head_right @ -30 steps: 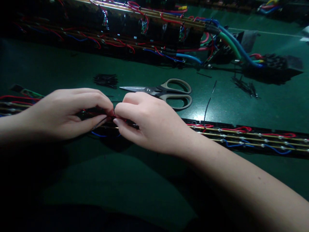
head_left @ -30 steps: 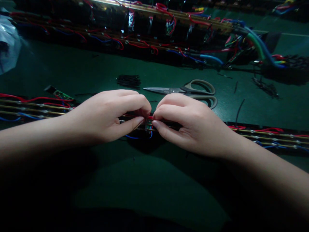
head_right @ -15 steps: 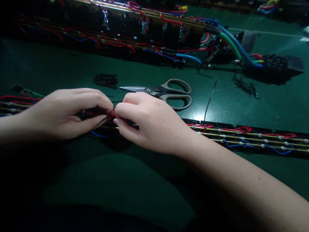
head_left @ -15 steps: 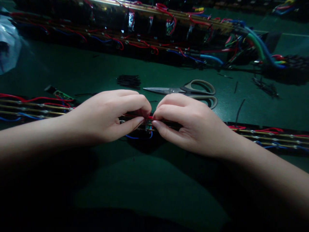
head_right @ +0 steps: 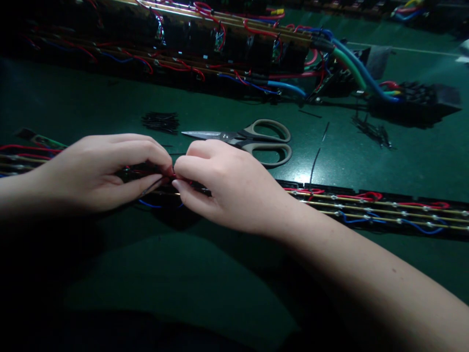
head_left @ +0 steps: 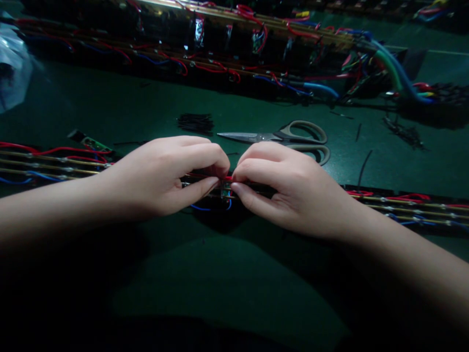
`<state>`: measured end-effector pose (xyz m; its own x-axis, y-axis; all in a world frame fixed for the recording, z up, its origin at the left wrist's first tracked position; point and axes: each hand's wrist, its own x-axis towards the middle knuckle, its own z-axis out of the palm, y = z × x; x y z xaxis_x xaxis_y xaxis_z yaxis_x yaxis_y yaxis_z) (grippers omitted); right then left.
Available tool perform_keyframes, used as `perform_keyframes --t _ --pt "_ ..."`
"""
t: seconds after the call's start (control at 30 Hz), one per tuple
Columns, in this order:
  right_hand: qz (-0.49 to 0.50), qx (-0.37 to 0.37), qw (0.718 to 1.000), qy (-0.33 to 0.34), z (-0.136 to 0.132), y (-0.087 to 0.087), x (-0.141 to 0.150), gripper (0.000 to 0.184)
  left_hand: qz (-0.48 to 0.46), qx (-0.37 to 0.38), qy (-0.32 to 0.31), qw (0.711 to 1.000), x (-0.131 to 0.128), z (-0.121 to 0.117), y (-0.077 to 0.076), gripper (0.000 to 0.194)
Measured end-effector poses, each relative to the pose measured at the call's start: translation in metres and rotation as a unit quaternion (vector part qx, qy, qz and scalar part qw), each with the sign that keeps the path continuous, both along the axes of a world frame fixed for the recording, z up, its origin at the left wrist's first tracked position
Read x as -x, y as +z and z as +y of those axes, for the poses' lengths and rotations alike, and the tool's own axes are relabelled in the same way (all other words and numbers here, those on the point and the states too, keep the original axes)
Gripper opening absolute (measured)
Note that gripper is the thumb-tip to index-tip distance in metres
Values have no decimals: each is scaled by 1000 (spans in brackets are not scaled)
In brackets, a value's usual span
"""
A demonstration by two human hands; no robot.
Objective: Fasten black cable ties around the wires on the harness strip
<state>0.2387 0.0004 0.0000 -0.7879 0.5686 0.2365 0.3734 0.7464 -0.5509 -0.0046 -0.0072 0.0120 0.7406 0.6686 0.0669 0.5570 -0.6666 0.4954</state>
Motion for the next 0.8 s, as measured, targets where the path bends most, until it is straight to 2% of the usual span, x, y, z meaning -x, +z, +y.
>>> perform_keyframes --t 0.8 --pt "11 -15 1000 6 1 -2 1 23 -36 -27 8 999 1 3 -8 17"
